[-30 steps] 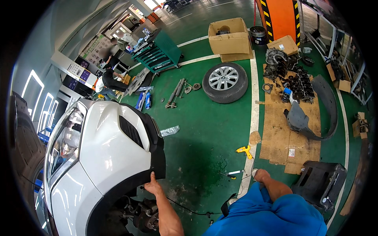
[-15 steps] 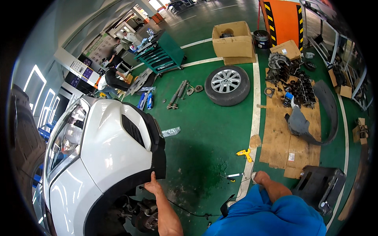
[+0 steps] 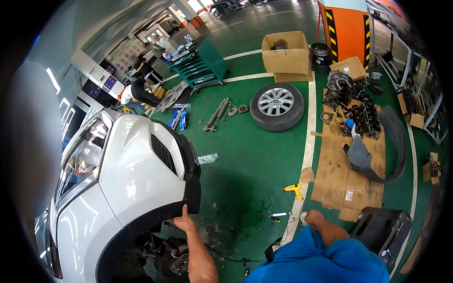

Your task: The person pours liquid from a plastic bottle onto the underside of a car's wheel arch liner. They then position the liner into the wheel well and use a screwdriver to secure it with fasteners.

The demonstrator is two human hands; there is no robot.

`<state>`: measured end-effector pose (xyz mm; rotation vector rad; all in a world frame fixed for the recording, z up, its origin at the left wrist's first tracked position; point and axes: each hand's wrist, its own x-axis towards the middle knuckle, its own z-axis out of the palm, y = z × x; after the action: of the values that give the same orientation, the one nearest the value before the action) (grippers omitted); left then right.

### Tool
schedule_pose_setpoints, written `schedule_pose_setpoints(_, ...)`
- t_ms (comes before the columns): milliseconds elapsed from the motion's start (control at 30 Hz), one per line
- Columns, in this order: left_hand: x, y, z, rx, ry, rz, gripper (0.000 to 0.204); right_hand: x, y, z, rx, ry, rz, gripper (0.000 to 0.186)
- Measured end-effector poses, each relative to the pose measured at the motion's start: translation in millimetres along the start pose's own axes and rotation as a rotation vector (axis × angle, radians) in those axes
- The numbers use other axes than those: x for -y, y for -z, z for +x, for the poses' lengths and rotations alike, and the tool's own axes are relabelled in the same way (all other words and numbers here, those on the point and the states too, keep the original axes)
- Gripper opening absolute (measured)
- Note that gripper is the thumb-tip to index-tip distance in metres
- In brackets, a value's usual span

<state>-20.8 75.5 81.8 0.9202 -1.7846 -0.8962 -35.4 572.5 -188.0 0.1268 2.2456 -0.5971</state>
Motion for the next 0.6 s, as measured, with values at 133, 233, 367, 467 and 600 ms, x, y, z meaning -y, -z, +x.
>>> schedule_pose_setpoints(133,5.8,1.3,3.8,-0.019,-0.018,-0.055,0.04,0.4,-3.3,0.9,0.03,0.012,-0.013,0.035)
schedule_pose_setpoints(233,-3.1,1.1,0.5,-0.016,-0.007,0.022,0.041,-2.9,-4.1,2.1,0.048,-0.001,0.028,0.036)
schedule_pose_setpoints(367,0.1,-0.7,1.4,-0.02,0.017,-0.024,0.041,-4.5,-8.0,4.0,0.019,0.02,0.023,0.034)
schedule_pose_setpoints(467,0.2,-6.6,1.7,-0.034,0.0,-0.058,0.039,-7.3,-9.3,14.5,0.062,0.068,-0.093,0.035)
schedule_pose_setpoints(600,18.6,9.4,4.1,-0.036,0.056,-0.009,0.036,18.4,10.8,-20.0,0.085,-0.023,-0.05,0.039)
